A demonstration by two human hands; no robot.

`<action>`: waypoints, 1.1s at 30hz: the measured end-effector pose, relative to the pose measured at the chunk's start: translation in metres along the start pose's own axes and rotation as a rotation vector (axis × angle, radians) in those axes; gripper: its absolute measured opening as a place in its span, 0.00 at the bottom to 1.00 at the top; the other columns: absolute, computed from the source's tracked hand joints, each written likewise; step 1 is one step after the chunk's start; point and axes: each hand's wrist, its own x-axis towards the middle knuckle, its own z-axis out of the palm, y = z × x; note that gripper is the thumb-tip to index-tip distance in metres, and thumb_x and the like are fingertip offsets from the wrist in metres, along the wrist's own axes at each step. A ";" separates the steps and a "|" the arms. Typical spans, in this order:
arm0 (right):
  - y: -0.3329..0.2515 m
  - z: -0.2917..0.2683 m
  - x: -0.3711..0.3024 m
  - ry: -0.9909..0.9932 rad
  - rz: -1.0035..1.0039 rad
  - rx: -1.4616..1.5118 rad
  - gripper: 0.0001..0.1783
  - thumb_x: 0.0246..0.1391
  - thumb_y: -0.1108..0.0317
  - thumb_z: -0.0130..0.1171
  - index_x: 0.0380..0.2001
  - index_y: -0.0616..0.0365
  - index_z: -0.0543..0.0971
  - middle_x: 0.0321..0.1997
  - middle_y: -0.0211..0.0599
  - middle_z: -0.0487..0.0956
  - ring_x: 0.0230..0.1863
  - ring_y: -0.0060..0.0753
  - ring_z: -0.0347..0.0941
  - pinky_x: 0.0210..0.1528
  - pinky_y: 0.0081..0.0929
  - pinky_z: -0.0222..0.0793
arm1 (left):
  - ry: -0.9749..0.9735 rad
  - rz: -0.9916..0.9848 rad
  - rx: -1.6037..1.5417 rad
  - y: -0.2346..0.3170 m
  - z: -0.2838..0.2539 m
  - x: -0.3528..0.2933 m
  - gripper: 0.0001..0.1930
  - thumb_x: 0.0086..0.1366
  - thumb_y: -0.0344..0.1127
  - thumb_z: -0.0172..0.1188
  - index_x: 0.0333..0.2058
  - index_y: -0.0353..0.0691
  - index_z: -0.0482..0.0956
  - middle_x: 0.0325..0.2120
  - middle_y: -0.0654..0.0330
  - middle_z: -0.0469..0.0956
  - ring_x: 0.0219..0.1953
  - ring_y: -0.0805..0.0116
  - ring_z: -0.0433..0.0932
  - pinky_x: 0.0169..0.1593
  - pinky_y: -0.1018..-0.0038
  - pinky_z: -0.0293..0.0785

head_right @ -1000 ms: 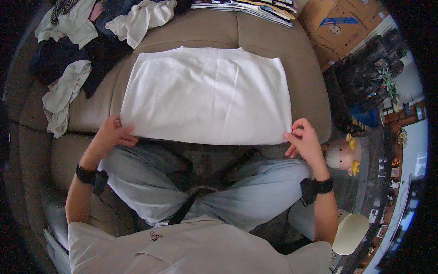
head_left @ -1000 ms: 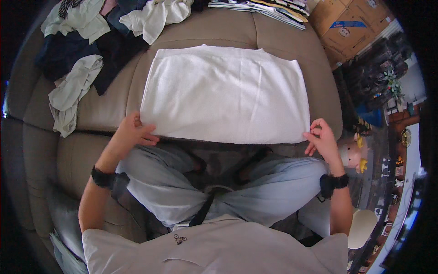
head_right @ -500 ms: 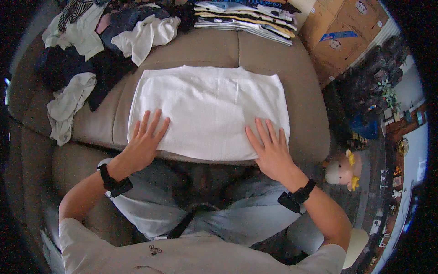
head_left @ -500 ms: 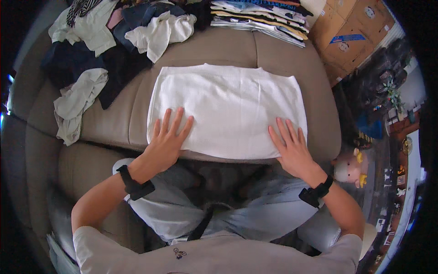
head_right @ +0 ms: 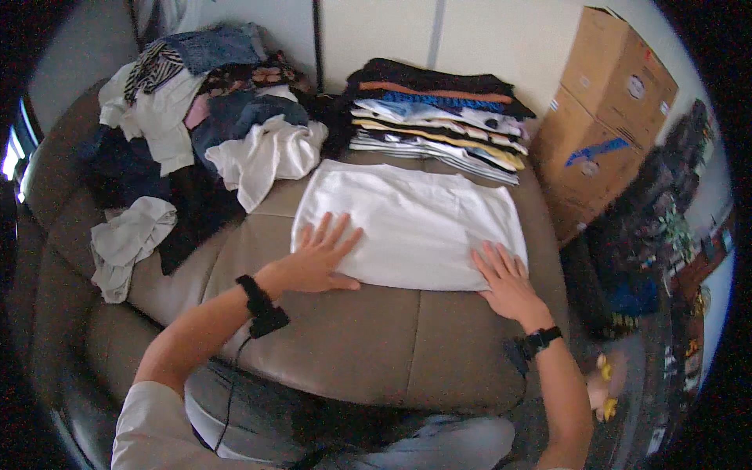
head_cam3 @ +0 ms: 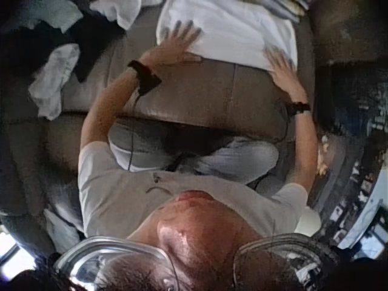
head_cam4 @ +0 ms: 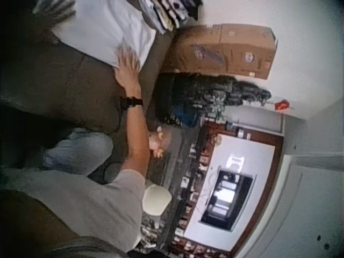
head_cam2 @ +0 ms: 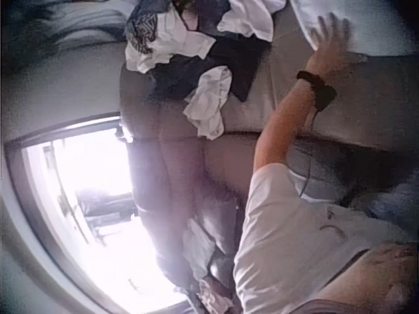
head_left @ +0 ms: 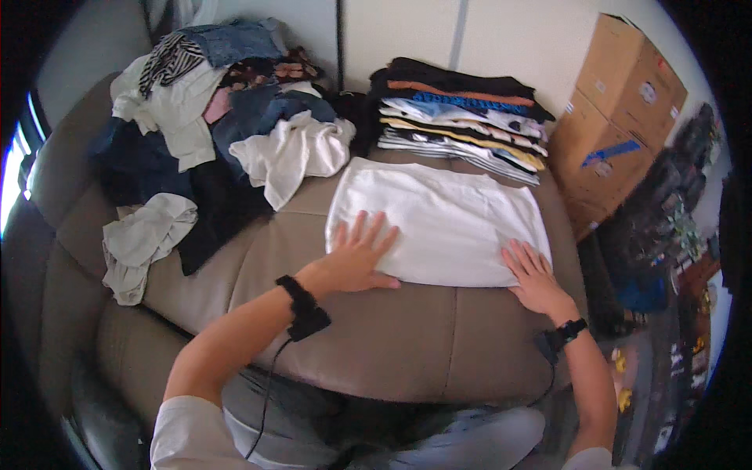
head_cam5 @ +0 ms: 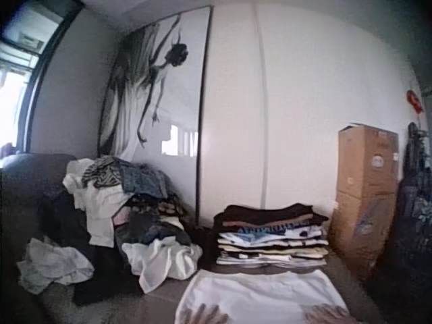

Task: The person folds a white polo shirt, a white button-down shirt, a black cardigan, a pair of jeans, and black trousers, placing each item onto a stack of folded clothes on a couch.

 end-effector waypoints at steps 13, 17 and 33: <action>-0.012 0.001 0.004 0.085 0.073 0.058 0.49 0.48 0.62 0.67 0.71 0.48 0.55 0.77 0.40 0.44 0.75 0.56 0.39 0.72 0.59 0.39 | 0.633 -0.655 0.018 -0.162 0.001 0.011 0.30 0.57 0.43 0.65 0.55 0.37 0.68 0.56 0.48 0.64 0.59 0.46 0.62 0.55 0.51 0.61; -0.020 -0.001 -0.004 0.078 0.156 0.052 0.45 0.51 0.63 0.64 0.70 0.49 0.55 0.77 0.41 0.46 0.74 0.62 0.44 0.71 0.56 0.43 | 0.520 -0.733 -0.112 -0.207 0.019 -0.013 0.15 0.61 0.36 0.60 0.44 0.35 0.73 0.47 0.46 0.73 0.51 0.41 0.70 0.50 0.50 0.66; -0.185 -0.098 -0.024 0.051 -0.067 0.537 0.34 0.53 0.59 0.64 0.60 0.59 0.68 0.65 0.52 0.64 0.61 0.59 0.65 0.59 0.45 0.65 | -0.742 0.069 -0.475 -0.048 -0.081 -0.112 0.12 0.52 0.37 0.68 0.27 0.34 0.79 0.23 0.55 0.80 0.29 0.61 0.80 0.32 0.66 0.72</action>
